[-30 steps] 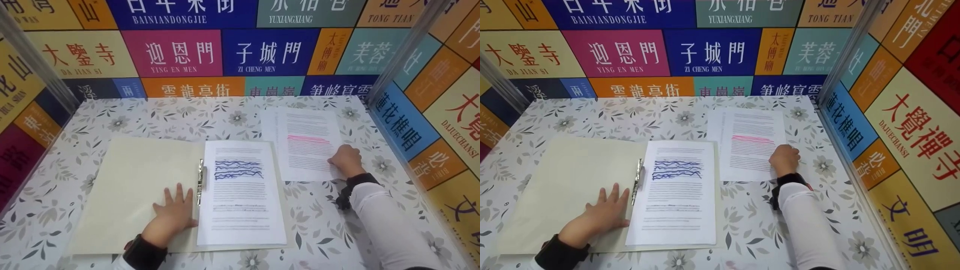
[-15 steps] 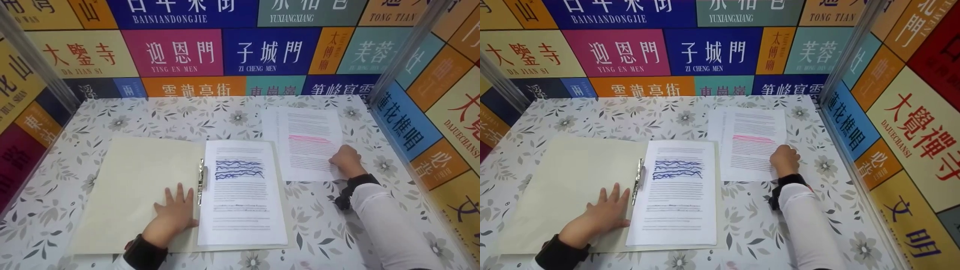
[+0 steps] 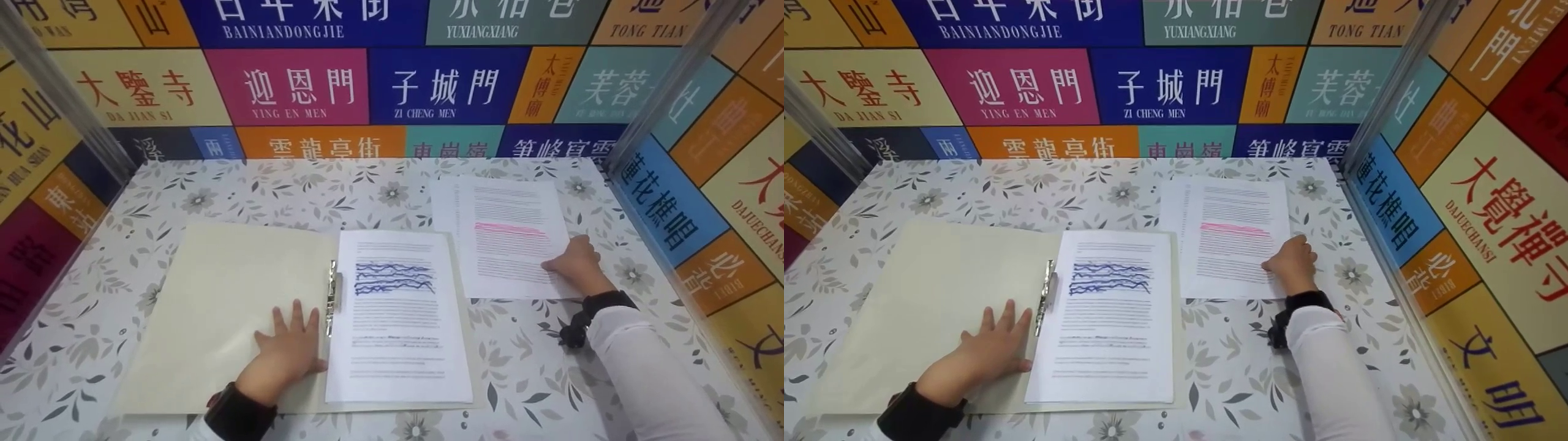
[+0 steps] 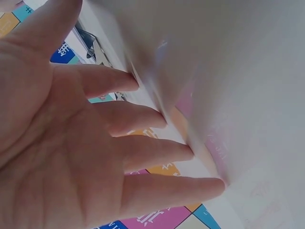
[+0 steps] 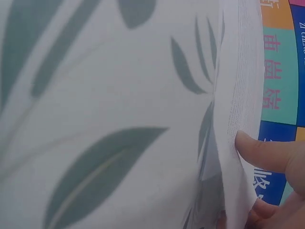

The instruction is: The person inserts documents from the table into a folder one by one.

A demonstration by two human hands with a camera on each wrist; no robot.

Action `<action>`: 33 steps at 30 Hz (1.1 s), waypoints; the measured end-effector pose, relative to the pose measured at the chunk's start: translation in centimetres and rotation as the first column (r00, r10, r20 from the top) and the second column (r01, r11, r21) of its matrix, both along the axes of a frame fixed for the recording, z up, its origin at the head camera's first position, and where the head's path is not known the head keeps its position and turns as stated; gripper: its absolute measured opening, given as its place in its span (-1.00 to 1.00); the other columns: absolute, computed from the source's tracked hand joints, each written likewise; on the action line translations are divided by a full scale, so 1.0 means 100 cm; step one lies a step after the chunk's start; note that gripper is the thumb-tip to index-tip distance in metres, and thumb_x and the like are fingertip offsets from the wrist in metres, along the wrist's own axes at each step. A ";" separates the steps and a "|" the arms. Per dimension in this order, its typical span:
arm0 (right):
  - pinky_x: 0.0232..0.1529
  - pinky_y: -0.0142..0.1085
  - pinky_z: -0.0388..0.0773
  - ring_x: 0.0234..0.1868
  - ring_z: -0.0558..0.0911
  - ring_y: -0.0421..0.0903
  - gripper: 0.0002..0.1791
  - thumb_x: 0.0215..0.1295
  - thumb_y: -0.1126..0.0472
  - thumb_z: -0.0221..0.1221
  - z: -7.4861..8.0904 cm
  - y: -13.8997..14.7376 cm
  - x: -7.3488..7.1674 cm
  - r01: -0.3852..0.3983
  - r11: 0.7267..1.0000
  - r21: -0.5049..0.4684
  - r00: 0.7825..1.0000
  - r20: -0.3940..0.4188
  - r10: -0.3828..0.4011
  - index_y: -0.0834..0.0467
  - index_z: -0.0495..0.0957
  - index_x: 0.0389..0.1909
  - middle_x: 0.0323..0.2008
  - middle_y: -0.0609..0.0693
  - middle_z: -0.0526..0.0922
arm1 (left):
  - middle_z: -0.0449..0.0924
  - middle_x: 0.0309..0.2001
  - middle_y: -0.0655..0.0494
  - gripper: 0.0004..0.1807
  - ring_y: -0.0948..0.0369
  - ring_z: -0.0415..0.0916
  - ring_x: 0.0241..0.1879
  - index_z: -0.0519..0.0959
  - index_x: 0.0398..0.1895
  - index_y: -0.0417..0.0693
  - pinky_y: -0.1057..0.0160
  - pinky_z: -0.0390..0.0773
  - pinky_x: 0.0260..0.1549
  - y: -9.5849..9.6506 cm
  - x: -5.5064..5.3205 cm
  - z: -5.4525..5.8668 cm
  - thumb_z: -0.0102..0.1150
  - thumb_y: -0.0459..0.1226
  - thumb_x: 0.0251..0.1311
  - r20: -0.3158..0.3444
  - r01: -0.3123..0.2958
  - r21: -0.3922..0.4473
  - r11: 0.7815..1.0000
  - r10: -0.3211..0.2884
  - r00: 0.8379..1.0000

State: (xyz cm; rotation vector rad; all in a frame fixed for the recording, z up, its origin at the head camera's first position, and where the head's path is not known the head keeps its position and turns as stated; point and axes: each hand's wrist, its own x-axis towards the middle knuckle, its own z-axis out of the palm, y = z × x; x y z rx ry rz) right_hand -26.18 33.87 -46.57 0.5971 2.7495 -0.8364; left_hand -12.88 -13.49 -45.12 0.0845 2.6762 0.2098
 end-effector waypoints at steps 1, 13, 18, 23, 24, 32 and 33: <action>0.28 0.17 0.25 0.18 0.26 0.46 -0.06 0.09 0.20 0.29 0.000 0.001 0.001 -0.011 1.000 -0.012 1.000 -0.003 0.011 0.62 -0.03 0.26 0.14 0.57 0.23 | -0.18 0.48 -0.43 0.04 -0.50 -0.28 0.40 0.10 0.47 -0.24 -0.63 -0.04 0.12 0.000 0.000 0.000 0.38 0.00 -0.01 0.001 0.000 -0.002 1.000 0.000 1.000; 0.31 0.18 0.23 0.23 0.30 0.42 -0.18 0.17 0.28 0.24 0.003 0.011 0.009 -0.089 0.989 -0.117 0.994 -0.066 0.082 0.58 0.02 0.29 0.20 0.55 0.25 | -0.17 0.49 -0.41 0.04 -0.47 -0.25 0.41 0.08 0.48 -0.22 -0.62 0.00 0.12 0.001 -0.001 -0.002 0.37 0.01 0.01 0.003 0.015 -0.038 0.999 -0.014 1.000; 0.27 0.17 0.27 0.20 0.34 0.41 -0.28 0.19 0.30 0.19 0.004 0.014 0.009 -0.107 0.989 -0.099 0.992 -0.073 0.100 0.57 0.12 0.26 0.20 0.54 0.29 | -0.17 0.49 -0.42 0.04 -0.48 -0.25 0.41 0.09 0.48 -0.23 -0.63 0.00 0.11 0.001 0.000 -0.001 0.37 0.01 0.02 0.002 0.019 -0.031 0.999 -0.018 1.000; 0.22 0.15 0.34 0.19 0.38 0.40 -0.35 0.24 0.31 0.11 0.004 0.019 0.011 -0.087 0.991 -0.102 0.994 -0.072 0.079 0.56 0.17 0.27 0.21 0.54 0.31 | -0.17 0.49 -0.41 0.04 -0.48 -0.26 0.41 0.08 0.48 -0.23 -0.63 0.00 0.11 0.001 0.001 0.001 0.37 0.01 0.02 0.005 0.018 -0.030 0.999 -0.017 1.000; 0.20 0.14 0.37 0.19 0.38 0.39 -0.36 0.26 0.31 0.09 0.004 0.020 0.011 -0.080 0.991 -0.110 0.995 -0.071 0.072 0.56 0.17 0.28 0.22 0.53 0.31 | -0.17 0.49 -0.41 0.04 -0.48 -0.26 0.41 0.08 0.48 -0.23 -0.63 0.00 0.11 0.001 0.001 0.001 0.37 0.01 0.02 0.006 0.016 -0.029 0.999 -0.016 1.000; 0.21 0.05 0.38 0.25 0.36 0.32 -0.38 0.36 0.26 -0.06 0.005 0.035 0.014 0.020 0.978 -0.209 0.999 -0.027 -0.026 0.46 0.11 0.38 0.30 0.47 0.27 | -0.18 0.48 -0.42 0.04 -0.50 -0.27 0.40 0.09 0.47 -0.24 -0.64 -0.01 0.10 -0.001 0.000 -0.003 0.37 0.02 0.00 0.001 0.014 -0.016 1.000 -0.014 1.000; 0.24 0.06 0.35 0.28 0.33 0.32 -0.37 0.38 0.26 -0.07 0.007 0.037 0.014 0.032 0.976 -0.216 0.999 -0.018 -0.037 0.45 0.08 0.40 0.32 0.46 0.24 | -0.17 0.48 -0.43 0.04 -0.50 -0.27 0.40 0.09 0.47 -0.24 -0.63 -0.01 0.10 -0.001 0.000 -0.002 0.37 0.02 0.00 0.003 0.015 -0.016 1.000 -0.015 1.000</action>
